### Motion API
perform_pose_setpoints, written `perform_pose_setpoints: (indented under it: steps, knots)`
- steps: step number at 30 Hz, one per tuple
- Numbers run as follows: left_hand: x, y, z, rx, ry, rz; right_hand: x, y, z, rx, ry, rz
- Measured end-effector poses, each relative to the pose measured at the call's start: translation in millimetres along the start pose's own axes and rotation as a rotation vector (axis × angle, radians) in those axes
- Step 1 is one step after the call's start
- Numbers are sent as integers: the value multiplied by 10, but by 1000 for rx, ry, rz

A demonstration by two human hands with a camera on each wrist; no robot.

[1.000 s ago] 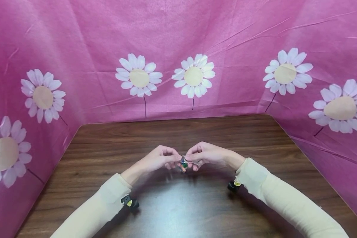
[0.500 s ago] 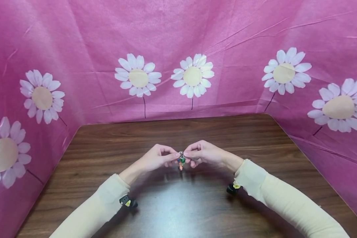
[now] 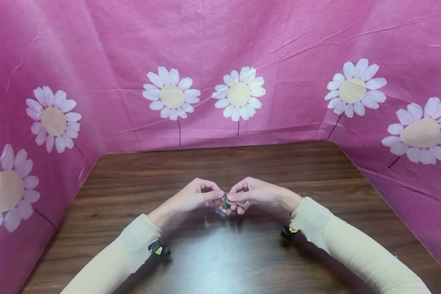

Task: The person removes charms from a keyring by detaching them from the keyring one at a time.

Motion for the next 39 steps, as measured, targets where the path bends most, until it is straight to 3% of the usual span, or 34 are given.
perform_pose_setpoints:
  steps: [11,17,23,31,39]
  knots:
    - [13,-62,-18,71,14,23,3,-89,24,171,-42,33]
    - [-18,-112,-41,126,-45,39,8,-60,25,149,-29,-27]
    - [-30,-68,-34,52,-26,45,-19,-20,-14,86,-21,-103]
    - [18,-31,-19,12,13,60,-148,-162,-85,240,-33,-235]
    - [43,-30,-13,31,26,24,-104,-86,2,162,-59,-214]
Point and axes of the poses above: each hand's wrist, its own z-axis towards the middle knuckle, its own y-axis out of the palm, x = y × z, the point moved 9 cm from there along z, towards the middle knuckle, and after that the axes turned 6 degrees about -x, right-handed, at the moved point
